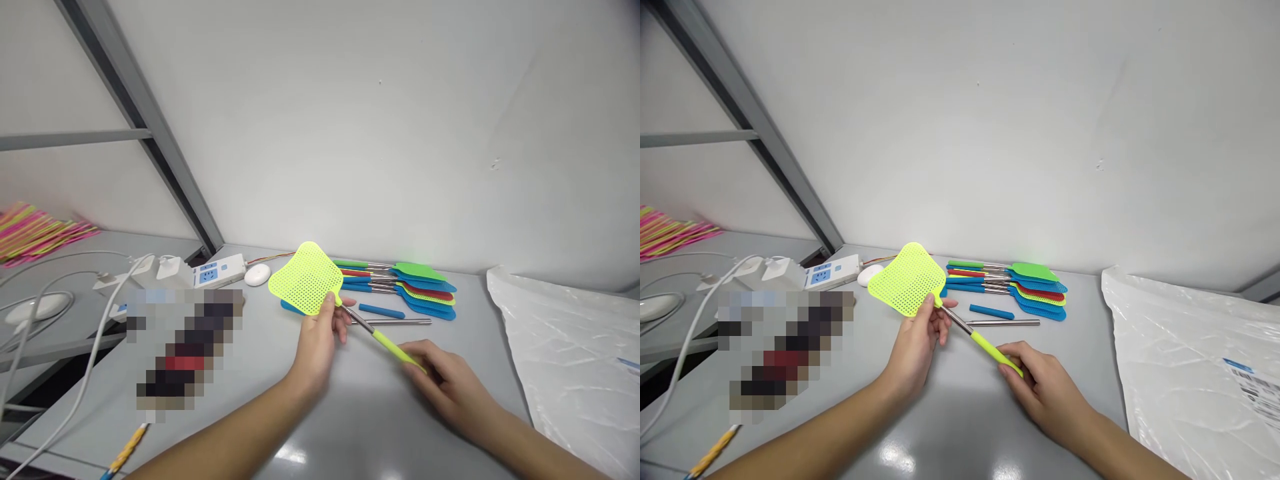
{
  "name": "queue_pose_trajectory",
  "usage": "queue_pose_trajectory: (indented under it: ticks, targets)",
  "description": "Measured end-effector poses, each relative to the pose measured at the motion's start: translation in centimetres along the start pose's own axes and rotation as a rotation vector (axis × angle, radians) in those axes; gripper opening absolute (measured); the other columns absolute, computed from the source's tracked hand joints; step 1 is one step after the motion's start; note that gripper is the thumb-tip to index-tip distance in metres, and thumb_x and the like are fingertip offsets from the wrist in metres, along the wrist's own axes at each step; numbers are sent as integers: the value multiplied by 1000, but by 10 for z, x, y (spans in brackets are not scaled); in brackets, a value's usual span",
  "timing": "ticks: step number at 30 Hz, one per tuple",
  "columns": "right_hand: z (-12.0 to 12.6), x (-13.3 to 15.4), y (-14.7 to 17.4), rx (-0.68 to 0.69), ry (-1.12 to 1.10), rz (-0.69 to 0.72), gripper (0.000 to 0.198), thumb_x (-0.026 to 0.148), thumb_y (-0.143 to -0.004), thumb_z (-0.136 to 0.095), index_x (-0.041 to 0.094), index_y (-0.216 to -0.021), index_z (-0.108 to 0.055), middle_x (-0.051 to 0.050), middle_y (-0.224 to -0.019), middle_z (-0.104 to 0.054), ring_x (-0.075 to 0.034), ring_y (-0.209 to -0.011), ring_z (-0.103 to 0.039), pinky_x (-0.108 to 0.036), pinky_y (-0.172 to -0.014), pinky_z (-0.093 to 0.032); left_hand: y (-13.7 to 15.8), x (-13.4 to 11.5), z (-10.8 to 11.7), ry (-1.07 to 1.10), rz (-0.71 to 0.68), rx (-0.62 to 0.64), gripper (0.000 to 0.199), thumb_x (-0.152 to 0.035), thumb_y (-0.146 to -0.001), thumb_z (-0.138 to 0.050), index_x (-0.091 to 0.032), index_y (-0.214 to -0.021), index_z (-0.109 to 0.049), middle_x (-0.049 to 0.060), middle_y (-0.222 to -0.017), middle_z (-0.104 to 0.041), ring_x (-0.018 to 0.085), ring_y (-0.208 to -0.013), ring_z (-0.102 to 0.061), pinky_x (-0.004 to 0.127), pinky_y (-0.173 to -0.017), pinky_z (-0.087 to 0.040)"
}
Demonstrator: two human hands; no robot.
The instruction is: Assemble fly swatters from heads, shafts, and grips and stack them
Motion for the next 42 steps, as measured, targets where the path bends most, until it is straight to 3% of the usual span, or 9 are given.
queue_pose_trajectory:
  ticks: [5,10,14,18,21,27,36,42]
  targets:
    - [4,5,3,-69,19,106,22,33,-96,-40,24,-109,-54,-2,-82,-64,-14,-67,-59,-27,-60,-44,1,-2,-4,-42,-36,59,46,-53,-92,-42,-16,-90,-69,1,-64,-57,9,-55,-46,24,-63,-38]
    - [8,12,6,-173,82,215,18,27,-95,-42,21,-107,-53,-1,-75,-61,-13,-62,-55,-26,-57,-42,6,-5,-8,-30,-64,103,46,-52,-93,-39,-16,-94,-68,1,-63,-57,10,-51,-46,25,-59,-37]
    - [5,18,6,-161,93,266,18,25,-94,-42,21,-108,-53,-1,-75,-62,-13,-62,-55,-26,-58,-42,6,-3,-9,-34,-56,129,48,-53,-93,-39,-14,-92,-67,0,-66,-55,8,-50,-45,24,-56,-36]
    - [3,16,3,-115,70,202,19,28,-95,-41,22,-108,-54,-2,-81,-64,-14,-68,-59,-26,-62,-44,2,-4,-10,-29,-63,134,47,-54,-92,-40,-14,-93,-66,-1,-66,-51,7,-48,-42,23,-54,-34]
    - [2,12,1,-87,48,130,21,31,-96,-40,23,-109,-54,-2,-85,-65,-14,-70,-60,-26,-63,-44,1,-3,-19,-41,-36,206,44,-54,-90,-43,-14,-94,-64,-2,-64,-51,8,-49,-42,23,-54,-35]
    - [1,7,2,-13,64,77,22,37,-94,-41,23,-105,-55,3,-67,-58,-12,-55,-49,-24,-52,-37,5,2,-29,-76,49,331,40,-50,-90,-44,-16,-96,-64,-1,-66,-51,10,-55,-44,23,-60,-37]
    - [8,-4,-1,-60,9,8,23,39,-94,-41,23,-105,-54,2,-69,-55,-12,-56,-47,-24,-52,-37,9,10,-38,-165,74,442,47,-53,-91,-41,-15,-107,-63,1,-68,-56,11,-54,-47,25,-59,-38]
    - [5,-2,-1,-29,-5,5,21,40,-93,-43,24,-101,-53,5,-63,-48,-11,-53,-43,-24,-50,-34,7,10,-32,-95,56,377,52,-55,-91,-37,-14,-108,-65,3,-71,-57,12,-56,-49,26,-60,-41]
Point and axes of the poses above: each hand's wrist, its own y-axis away from the middle knuckle, its own z-axis out of the back of the hand, x = y × z, the point moved 8 cm from there along -y, towards the middle knuckle
